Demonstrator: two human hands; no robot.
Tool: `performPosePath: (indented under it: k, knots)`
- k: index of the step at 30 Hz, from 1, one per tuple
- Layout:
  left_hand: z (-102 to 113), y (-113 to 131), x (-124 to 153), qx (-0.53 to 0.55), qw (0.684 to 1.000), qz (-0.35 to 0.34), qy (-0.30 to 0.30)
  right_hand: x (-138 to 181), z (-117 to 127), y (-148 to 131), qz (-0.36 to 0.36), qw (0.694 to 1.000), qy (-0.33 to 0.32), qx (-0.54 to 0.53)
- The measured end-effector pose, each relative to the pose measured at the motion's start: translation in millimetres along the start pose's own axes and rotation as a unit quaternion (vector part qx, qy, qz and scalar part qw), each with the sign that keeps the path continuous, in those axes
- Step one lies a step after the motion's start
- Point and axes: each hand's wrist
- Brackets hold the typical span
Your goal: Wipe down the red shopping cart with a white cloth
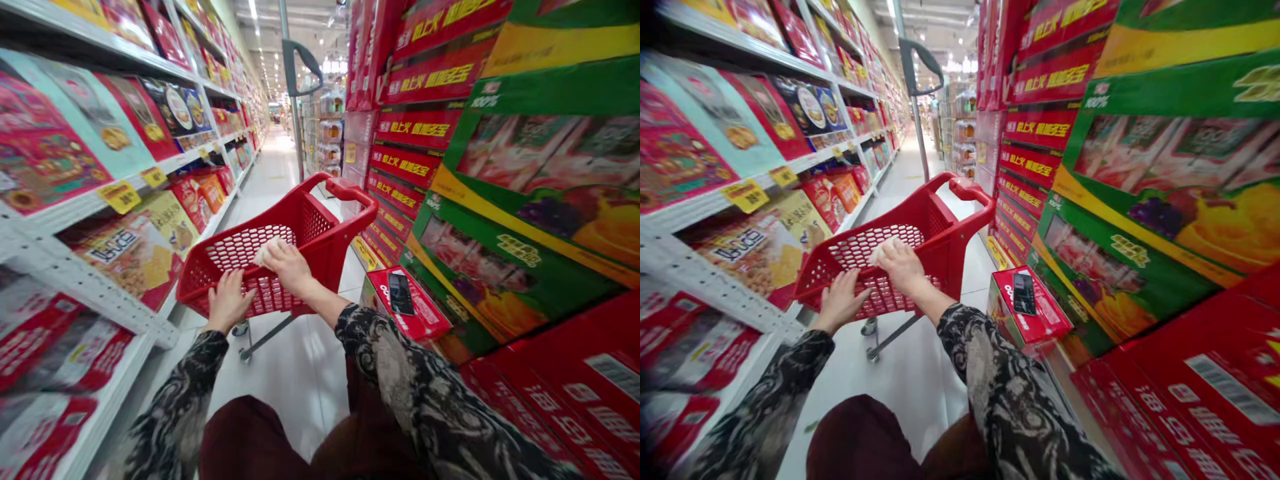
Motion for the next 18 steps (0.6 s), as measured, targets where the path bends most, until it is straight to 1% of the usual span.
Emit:
performPosePath:
  k: [2,4,7,10,12,14,16,18]
  knots:
    - [2.7,2.3,-0.8,0.001,1.000,0.003,-0.001,7.3,-3.8,4.6,0.021,1.000,-0.004,0.012]
    - [4.3,4.7,-0.9,0.000,1.000,-0.002,0.002,12.6,-4.3,13.4,0.027,0.999,-0.008,0.022]
    - [4.0,8.6,0.7,-0.007,1.000,-0.018,0.015,18.0,6.7,40.3,0.013,0.999,-0.010,0.029]
    - [1.8,12.3,1.8,-0.006,0.999,-0.024,0.022,25.2,30.5,82.4,-0.028,0.999,-0.004,0.028]
    - [0.4,14.2,1.0,-0.004,1.000,-0.020,0.022,31.9,47.8,111.6,-0.079,0.996,0.020,0.020]
    - [-0.8,15.6,-0.5,-0.002,1.000,-0.015,0.022,38.9,60.5,133.0,-0.133,0.990,0.045,0.008]
    - [-1.6,16.8,-2.0,0.001,1.000,-0.013,0.022,44.7,63.9,141.1,-0.168,0.984,0.063,-0.010]
    - [-1.9,17.7,-2.9,0.003,1.000,-0.013,0.019,48.4,56.3,135.3,-0.165,0.983,0.071,-0.039]
Point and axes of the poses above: each hand's wrist, its own x-axis away from the middle knuckle, its own z-axis out of the back of the hand, y = z × x, and after that the axes turned 4 degrees about -z, right-handed
